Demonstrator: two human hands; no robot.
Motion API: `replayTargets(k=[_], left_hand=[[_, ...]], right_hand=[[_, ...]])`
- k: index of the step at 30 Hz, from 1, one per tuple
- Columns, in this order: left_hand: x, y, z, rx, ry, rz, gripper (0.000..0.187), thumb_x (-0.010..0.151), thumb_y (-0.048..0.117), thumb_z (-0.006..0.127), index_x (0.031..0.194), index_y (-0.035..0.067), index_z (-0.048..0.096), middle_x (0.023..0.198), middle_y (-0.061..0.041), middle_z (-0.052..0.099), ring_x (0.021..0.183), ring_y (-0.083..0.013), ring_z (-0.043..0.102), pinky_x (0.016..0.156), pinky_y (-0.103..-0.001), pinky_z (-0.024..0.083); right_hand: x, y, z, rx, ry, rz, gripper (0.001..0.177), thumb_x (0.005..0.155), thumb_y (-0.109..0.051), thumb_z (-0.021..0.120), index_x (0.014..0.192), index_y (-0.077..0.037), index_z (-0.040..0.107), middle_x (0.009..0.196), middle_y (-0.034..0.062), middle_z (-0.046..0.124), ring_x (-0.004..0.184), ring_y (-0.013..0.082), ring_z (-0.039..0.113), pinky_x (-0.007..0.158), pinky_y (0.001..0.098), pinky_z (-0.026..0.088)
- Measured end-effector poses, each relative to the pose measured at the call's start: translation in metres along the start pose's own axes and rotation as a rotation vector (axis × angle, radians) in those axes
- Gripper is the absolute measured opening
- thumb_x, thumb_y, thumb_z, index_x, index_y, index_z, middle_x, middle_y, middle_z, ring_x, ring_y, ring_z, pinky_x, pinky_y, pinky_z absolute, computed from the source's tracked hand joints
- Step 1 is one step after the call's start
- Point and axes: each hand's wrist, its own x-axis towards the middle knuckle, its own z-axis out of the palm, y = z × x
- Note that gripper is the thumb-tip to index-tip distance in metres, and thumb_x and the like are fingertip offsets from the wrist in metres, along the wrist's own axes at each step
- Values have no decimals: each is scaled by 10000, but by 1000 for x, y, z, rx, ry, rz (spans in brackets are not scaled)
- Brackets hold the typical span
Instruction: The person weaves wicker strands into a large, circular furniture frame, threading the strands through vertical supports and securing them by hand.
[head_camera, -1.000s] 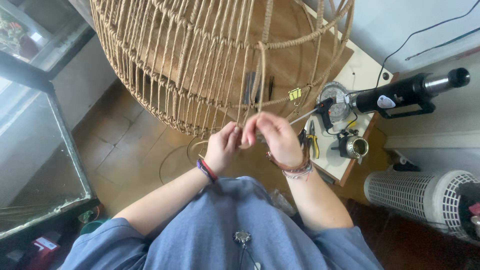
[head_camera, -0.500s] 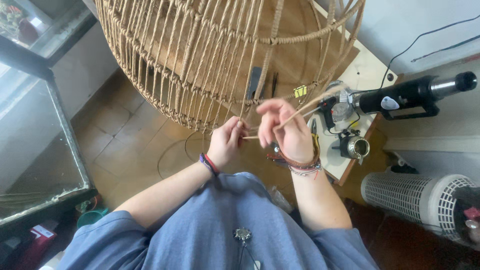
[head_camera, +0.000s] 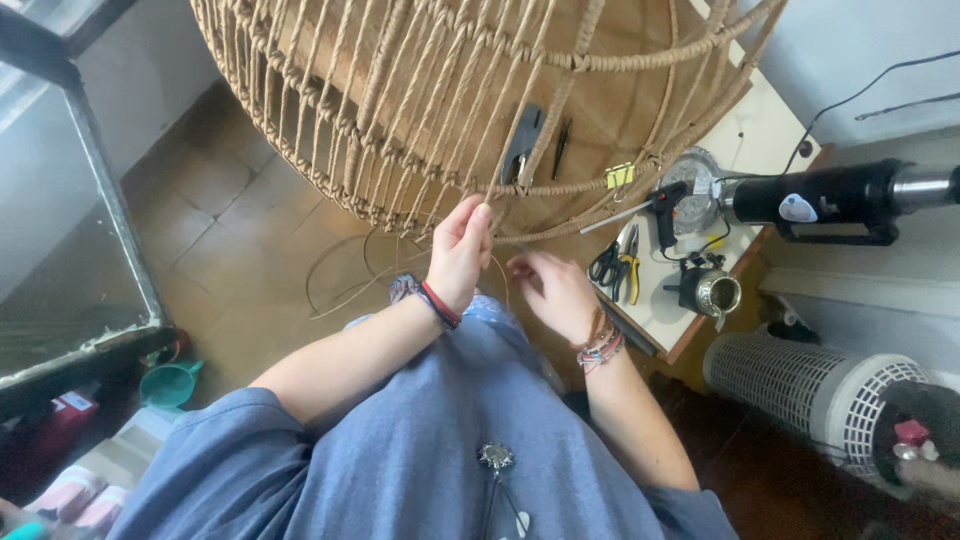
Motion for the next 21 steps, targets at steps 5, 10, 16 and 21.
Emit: replayTargets(k=[5,10,16,21], left_hand=[[16,-32,-7,-14,120,39,182,1065,162,572,1070,91,740,454,8,462,380,-29,440,384,-134,325],[10,-23,4,111,251,71,188,1044,164,603,930,112,742,476,38,494,441,-9,450,414,-138,342],[8,15,20,416,471,-125,397,1006,280,589,656,127,699,477,-26,533,492,-141,482,490,-283,419],[25,-19,0,531,562,-376,500,973,372,540,548,137,656,439,-47,546,467,-226,535,474,-338,417]], right_hand=[[24,39,-16,71,49,-20,198,960,-221,670,1144,-171,725,925,69,761,932,318,733,839,464,574],[75,79,-1,182,24,127,185,985,-232,634,1136,-194,734,864,65,762,927,308,737,862,457,564],[154,70,3,612,-69,-219,163,954,-231,738,1098,-190,802,897,57,724,894,169,669,860,344,541],[172,27,-2,621,-235,-655,168,911,-289,808,844,-136,785,827,69,695,782,285,686,756,369,553]])
